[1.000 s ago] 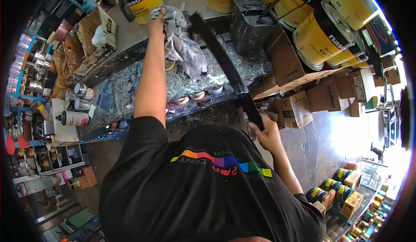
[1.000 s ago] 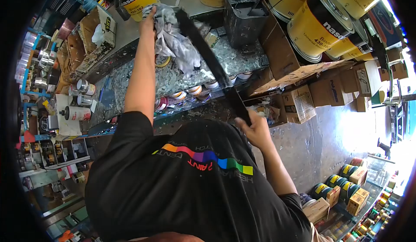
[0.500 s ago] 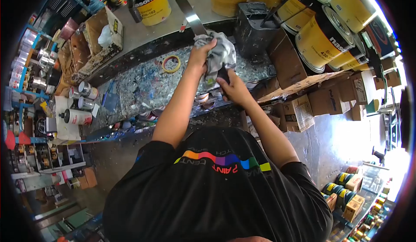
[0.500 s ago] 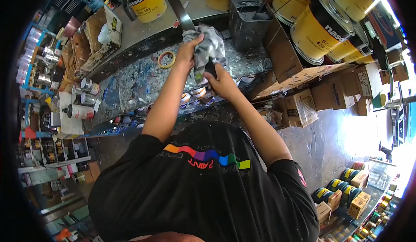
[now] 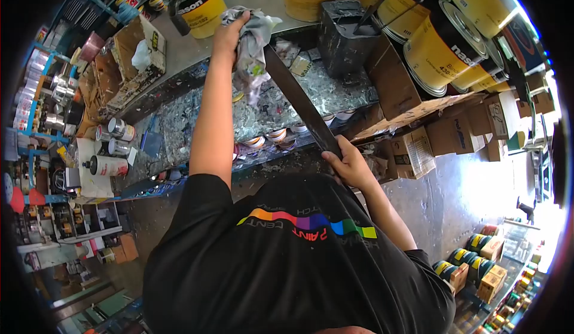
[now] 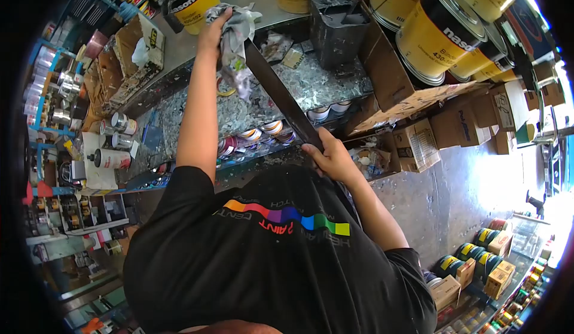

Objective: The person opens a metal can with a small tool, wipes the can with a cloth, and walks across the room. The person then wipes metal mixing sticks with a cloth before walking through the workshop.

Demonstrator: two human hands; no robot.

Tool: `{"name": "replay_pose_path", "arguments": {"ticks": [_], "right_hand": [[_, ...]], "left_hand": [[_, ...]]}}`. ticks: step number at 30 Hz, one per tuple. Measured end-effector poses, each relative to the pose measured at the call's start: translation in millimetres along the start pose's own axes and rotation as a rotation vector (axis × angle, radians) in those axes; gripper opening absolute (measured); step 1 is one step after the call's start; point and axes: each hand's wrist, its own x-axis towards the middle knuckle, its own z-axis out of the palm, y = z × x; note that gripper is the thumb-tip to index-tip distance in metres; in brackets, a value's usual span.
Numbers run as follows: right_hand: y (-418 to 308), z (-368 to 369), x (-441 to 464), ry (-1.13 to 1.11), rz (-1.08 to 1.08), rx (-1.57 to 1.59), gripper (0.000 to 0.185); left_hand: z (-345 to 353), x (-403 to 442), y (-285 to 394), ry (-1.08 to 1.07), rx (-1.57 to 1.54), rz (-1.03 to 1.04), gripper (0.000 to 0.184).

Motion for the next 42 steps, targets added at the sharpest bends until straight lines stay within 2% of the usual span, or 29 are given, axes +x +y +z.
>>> {"name": "replay_pose_path", "arguments": {"ticks": [1, 4, 7, 9, 12, 15, 16, 19, 20, 21, 23, 25, 27, 29, 32, 35, 38, 42], "right_hand": [[5.9, -4.9, -2.8, -0.01, 0.026, -0.002, 0.033], [29.0, -23.8, 11.7, 0.168, -0.314, -0.713, 0.049], [-22.8, -14.0, 39.2, 0.462, -0.472, -0.736, 0.06], [-67.7, -4.0, 59.4, 0.531, -0.64, -0.777, 0.057], [-100.1, 7.3, 86.5, 0.558, -0.453, -0.724, 0.052], [-98.0, -2.1, 106.1, 0.438, -0.455, -0.816, 0.045], [-98.4, -4.0, 107.8, 0.437, -0.565, -0.755, 0.038], [-105.0, -13.3, 105.0, 0.376, -0.546, -0.825, 0.034], [-106.5, -17.7, 104.7, 0.379, -0.549, -0.825, 0.034], [-109.0, -26.2, 105.8, 0.409, -0.59, -0.868, 0.034], [-121.7, -46.4, 105.3, 0.468, -0.674, -0.953, 0.035], [-163.2, -73.1, 91.4, 0.501, -0.657, -0.977, 0.04], [-204.3, -100.6, 82.8, 0.573, -0.735, -0.798, 0.048], [-249.2, -120.8, 72.9, 0.671, -0.705, -0.799, 0.049], [-279.1, -135.5, 85.6, 0.704, -0.725, -0.651, 0.049], [-297.8, -151.1, 108.2, 0.731, -0.743, -0.505, 0.049], [-287.4, -178.5, 137.0, 0.709, -0.726, -0.733, 0.043], [-275.9, -190.5, 153.7, 0.66, -0.592, -0.74, 0.042]], "left_hand": [[8.5, -6.6, 6.6, 0.024, 0.073, 0.074, 0.027], [45.1, -47.9, 34.1, 0.07, 0.205, 0.262, 0.023], [71.8, -72.4, 30.6, 0.099, 0.318, 0.428, 0.021], [87.4, -86.0, 26.6, 0.099, 0.228, 0.422, 0.021], [97.3, -99.3, 26.5, 0.086, 0.175, 0.469, 0.02], [100.0, -119.6, 47.7, 0.046, 0.21, 0.422, 0.021], [98.5, -126.6, 58.0, 0.064, 0.246, 0.365, 0.019], [81.0, -129.4, 60.2, 0.019, 0.026, 0.257, 0.016], [79.2, -130.0, 61.2, 0.013, -0.154, 0.257, 0.015], [62.9, -125.0, 56.8, 0.009, -0.219, 0.167, 0.026], [45.1, -126.9, 67.3, 0.073, -0.398, 0.079, 0.029], [13.3, -115.4, 61.2, 0.062, -0.397, 0.077, 0.032], [-2.8, -114.4, 55.8, 0.103, -0.399, 0.061, 0.034], [-12.7, -119.3, 41.6, 0.048, -0.451, -0.008, 0.036], [-20.4, -126.3, 11.3, -0.018, -0.485, -0.129, 0.036], [-27.4, -130.1, -22.3, -0.014, -0.477, -0.194, 0.032], [-26.6, -147.4, -26.9, -0.004, -0.492, -0.221, 0.029], [-36.9, -150.2, -37.8, 0.038, -0.46, -0.186, 0.028]]}}
